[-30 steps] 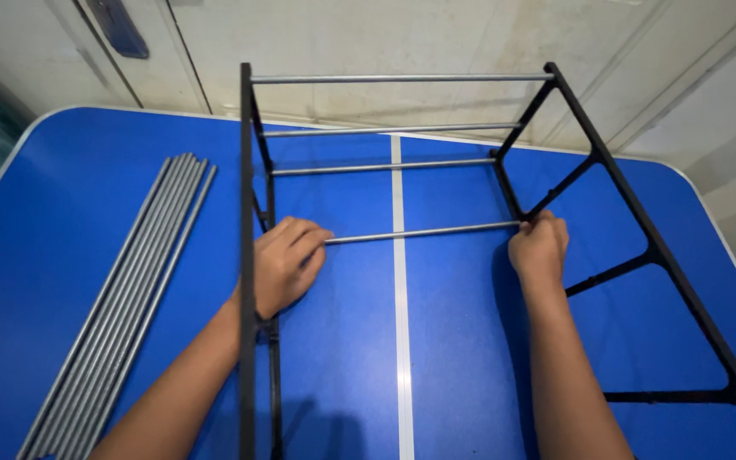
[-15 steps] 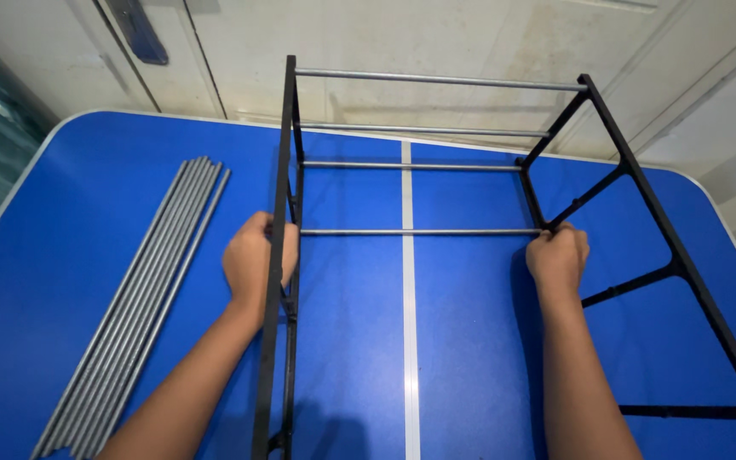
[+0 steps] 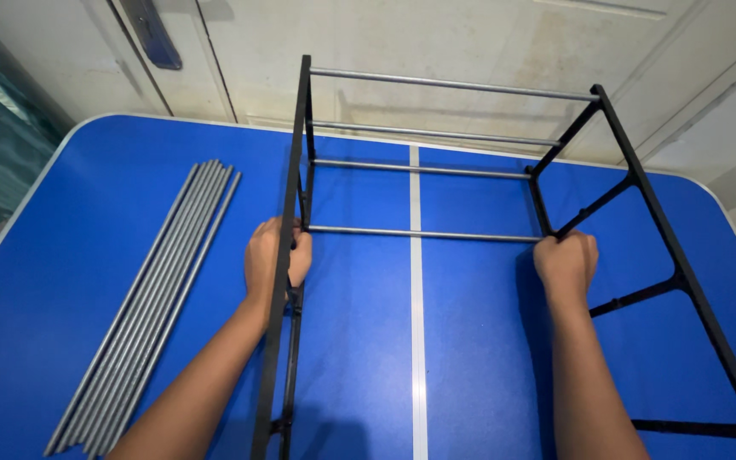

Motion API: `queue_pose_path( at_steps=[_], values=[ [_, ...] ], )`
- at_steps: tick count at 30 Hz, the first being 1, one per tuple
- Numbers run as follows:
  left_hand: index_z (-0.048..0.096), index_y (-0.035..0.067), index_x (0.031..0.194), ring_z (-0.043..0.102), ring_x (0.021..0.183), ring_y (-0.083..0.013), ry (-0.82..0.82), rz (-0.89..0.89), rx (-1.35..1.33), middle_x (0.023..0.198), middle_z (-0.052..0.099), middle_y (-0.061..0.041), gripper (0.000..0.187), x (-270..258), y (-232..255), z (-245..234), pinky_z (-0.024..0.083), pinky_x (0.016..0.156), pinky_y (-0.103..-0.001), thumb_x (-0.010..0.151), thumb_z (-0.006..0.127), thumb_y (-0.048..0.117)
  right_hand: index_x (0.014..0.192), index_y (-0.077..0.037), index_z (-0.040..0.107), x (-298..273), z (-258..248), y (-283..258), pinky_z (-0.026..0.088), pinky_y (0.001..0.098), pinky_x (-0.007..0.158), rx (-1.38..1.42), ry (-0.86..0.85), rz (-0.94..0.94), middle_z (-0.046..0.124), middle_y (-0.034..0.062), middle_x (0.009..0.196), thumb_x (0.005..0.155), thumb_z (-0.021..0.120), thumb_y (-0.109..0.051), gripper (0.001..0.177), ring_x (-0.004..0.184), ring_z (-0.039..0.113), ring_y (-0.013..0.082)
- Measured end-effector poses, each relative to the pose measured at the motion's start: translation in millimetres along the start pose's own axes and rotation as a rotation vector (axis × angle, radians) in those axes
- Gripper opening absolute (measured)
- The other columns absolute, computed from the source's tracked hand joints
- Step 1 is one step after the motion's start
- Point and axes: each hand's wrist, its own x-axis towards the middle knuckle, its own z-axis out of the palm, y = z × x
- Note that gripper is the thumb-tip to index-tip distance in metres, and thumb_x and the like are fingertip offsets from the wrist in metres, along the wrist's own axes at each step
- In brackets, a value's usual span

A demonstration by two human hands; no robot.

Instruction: The person assembles a metal rack by inserting multiple silver rods into two black ladder-like frames. They repeatedly pick rods from a pile, align them with the frame slots, and push them into place, building a multi-tiered structure on a blue table.

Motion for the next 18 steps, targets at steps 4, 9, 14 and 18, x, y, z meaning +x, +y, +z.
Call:
queue_pose_path(
  at_steps=[4, 9, 14, 18],
  values=[
    [0.075, -0.003, 0.094, 0.068, 0.09, -0.0423, -0.053, -0.004, 0.021, 0.091, 0.073, -0.022, 0.022, 6, 0, -3, 0.054, 0.081, -0.05, 0.08, 0.063, 0.01, 0.093, 0.011, 0.073, -2, -1, -2, 0.052, 0.0568, 0.079, -0.045, 0.099, -0.115, 0.066, 0.0368, 0.099, 0.083, 0.064, -0.016, 0.03, 0.09, 0.064, 0.0544],
    [0.077, 0.001, 0.097, 0.068, 0.093, -0.0437, -0.157, -0.109, 0.021, 0.095, 0.071, -0.025, 0.022, 19, -2, -15, 0.054, 0.086, -0.05, 0.086, 0.063, 0.015, 0.098, 0.015, 0.073, 4, -9, -6, 0.053, 0.053, 0.095, -0.1, -0.099, -0.029, 0.067, 0.0404, 0.104, 0.093, 0.06, -0.019, 0.037, 0.101, 0.067, 0.0538],
    [0.075, -0.003, 0.094, 0.068, 0.093, -0.0441, -0.005, 0.058, 0.328, 0.097, 0.072, -0.025, 0.025, 34, -26, -33, 0.055, 0.08, -0.051, 0.083, 0.069, 0.018, 0.099, 0.014, 0.073, 9, -43, -27, 0.052, 0.0541, 0.097, -0.142, -0.235, -0.033, 0.068, 0.0403, 0.103, 0.096, 0.062, -0.028, 0.043, 0.106, 0.065, 0.054],
    [0.075, -0.004, 0.092, 0.069, 0.094, -0.0393, 0.026, 0.06, 0.727, 0.096, 0.072, -0.022, 0.022, 44, -59, -42, 0.056, 0.079, -0.047, 0.083, 0.069, 0.015, 0.098, 0.011, 0.072, -14, -70, -66, 0.054, 0.0554, 0.09, -0.146, -0.355, -0.039, 0.067, 0.0387, 0.097, 0.097, 0.064, -0.037, 0.048, 0.1, 0.066, 0.055]
  ],
)
